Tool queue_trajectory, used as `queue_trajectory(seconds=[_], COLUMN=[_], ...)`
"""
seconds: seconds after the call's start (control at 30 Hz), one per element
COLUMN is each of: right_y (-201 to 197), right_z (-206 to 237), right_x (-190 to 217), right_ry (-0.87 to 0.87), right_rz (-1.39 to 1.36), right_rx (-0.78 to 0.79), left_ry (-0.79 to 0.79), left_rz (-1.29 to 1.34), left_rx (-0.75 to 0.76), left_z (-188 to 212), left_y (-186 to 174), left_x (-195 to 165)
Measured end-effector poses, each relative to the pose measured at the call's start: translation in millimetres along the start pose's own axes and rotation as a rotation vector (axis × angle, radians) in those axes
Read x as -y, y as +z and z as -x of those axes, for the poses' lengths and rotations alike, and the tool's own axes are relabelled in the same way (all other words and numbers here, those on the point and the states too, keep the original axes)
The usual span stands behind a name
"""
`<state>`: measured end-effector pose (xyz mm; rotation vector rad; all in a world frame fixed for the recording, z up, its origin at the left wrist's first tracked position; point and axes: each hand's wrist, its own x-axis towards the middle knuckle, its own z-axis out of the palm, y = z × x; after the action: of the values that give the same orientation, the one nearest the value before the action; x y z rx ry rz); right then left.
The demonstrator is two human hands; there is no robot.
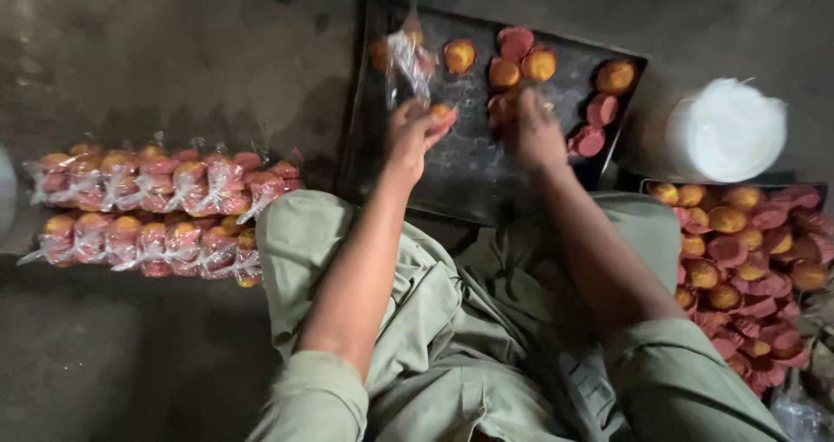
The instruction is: The person sits on the floor and packs baked goods in red paper cups into small clear plastic bags, a few pieces at a time, twisting the bags closed and placing the filled bags in rows beside them. They take items from trays and a large box and continue filling and tying bags one after another.
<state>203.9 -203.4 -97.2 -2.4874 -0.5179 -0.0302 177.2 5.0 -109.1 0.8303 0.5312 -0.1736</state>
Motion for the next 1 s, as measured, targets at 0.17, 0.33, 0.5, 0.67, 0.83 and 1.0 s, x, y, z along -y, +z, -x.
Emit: queue_trajectory(seconds=[0.17, 0.33, 0.5, 0.67, 0.83, 1.0], right_y=[-4, -13, -19, -23, -24, -32], right_z=[27, 60, 86, 106, 110, 123], right_x=[34, 66, 81, 89, 109, 117], right_ry=[-0.042, -0.016, 0.097, -0.023, -0.044, 0.068], right_rz=[0.011, -0.001, -0.036, -0.038, -0.078, -0.316], right_rx=[0.070, 0.261, 0.197, 0.257, 0.210, 0.014], left_ry=[-0.015, 0.001, 0.049, 0.119, 0.129, 0.204], left_rz=[0.253, 0.435, 0.472, 0.053, 0.068, -0.079], left_rx=[0.036, 0.208, 0.182, -0.014, -0.028, -0.167], left_z=[50, 110, 153, 175, 180, 182], left_y=[-8, -18, -29, -37, -47, -42], left_x=[5, 15, 0, 18, 37, 28])
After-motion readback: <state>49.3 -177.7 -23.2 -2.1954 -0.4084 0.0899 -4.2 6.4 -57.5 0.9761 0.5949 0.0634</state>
